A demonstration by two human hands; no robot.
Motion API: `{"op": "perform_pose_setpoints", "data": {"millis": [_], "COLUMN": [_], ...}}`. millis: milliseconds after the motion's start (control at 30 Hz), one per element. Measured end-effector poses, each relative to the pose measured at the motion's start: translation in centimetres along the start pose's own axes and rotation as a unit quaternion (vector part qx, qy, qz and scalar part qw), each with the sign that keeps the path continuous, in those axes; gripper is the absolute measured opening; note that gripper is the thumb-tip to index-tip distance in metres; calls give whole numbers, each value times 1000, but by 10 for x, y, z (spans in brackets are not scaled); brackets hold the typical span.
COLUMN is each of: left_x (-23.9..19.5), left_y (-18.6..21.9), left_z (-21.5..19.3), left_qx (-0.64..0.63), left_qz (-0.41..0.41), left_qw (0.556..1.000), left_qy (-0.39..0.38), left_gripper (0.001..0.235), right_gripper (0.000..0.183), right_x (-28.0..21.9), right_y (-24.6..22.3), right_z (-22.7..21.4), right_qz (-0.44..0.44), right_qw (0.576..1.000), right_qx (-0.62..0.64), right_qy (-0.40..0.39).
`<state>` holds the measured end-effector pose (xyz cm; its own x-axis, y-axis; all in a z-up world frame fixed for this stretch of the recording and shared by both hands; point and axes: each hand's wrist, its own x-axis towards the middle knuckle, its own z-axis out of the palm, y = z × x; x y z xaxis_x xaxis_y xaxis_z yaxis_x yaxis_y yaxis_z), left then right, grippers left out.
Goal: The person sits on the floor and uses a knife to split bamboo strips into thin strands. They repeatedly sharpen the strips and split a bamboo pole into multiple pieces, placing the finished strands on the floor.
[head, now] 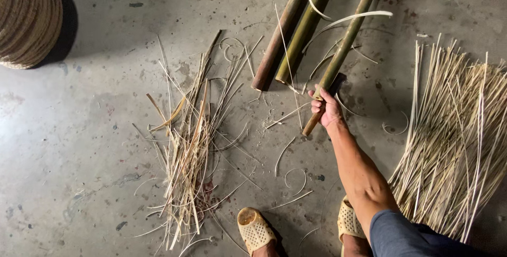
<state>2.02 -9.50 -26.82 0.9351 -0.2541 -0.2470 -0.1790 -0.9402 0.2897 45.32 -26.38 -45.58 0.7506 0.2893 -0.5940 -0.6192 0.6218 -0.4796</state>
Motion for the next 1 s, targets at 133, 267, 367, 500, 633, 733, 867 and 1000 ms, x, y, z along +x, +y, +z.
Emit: {"op": "perform_pose_setpoints", "data": {"millis": [133, 267, 367, 500, 633, 733, 867, 1000], "left_x": [5, -1, -8, -25, -34, -35, -33, -31], "left_y": [-4, -7, -9, -6, -10, -20, -28, -26], "left_z": [8, 12, 12, 5, 0, -4, -5, 4], "left_qx": [-3, -10, -10, -15, -15, -13, -16, -22], "left_qz": [8, -1, -7, -14, -20, -23, -28, -31], "left_qw": [1000, 1000, 1000, 999, 999, 999, 999, 998], "left_qy": [-2, -15, -22, -33, -35, -38, -39, -40], "left_gripper": [67, 67, 67, 67, 67, 67, 67, 67], "right_gripper": [30, 49, 47, 25, 34, 40, 52, 48], "right_x": [-1, -12, -6, 30, 70, 85, 96, 87], "right_y": [1, 11, 19, 42, 56, 54, 47, 39], "right_z": [12, 26, 43, 68, 92, 97, 98, 101], "right_qz": [6, -81, -144, -305, -267, -293, -178, -195], "right_qw": [990, 857, 778, 647, 553, 530, 603, 633], "right_qx": [-116, -440, -528, -697, -788, -795, -778, -748], "right_qy": [80, 256, 308, 42, 29, 27, 12, 45]}}
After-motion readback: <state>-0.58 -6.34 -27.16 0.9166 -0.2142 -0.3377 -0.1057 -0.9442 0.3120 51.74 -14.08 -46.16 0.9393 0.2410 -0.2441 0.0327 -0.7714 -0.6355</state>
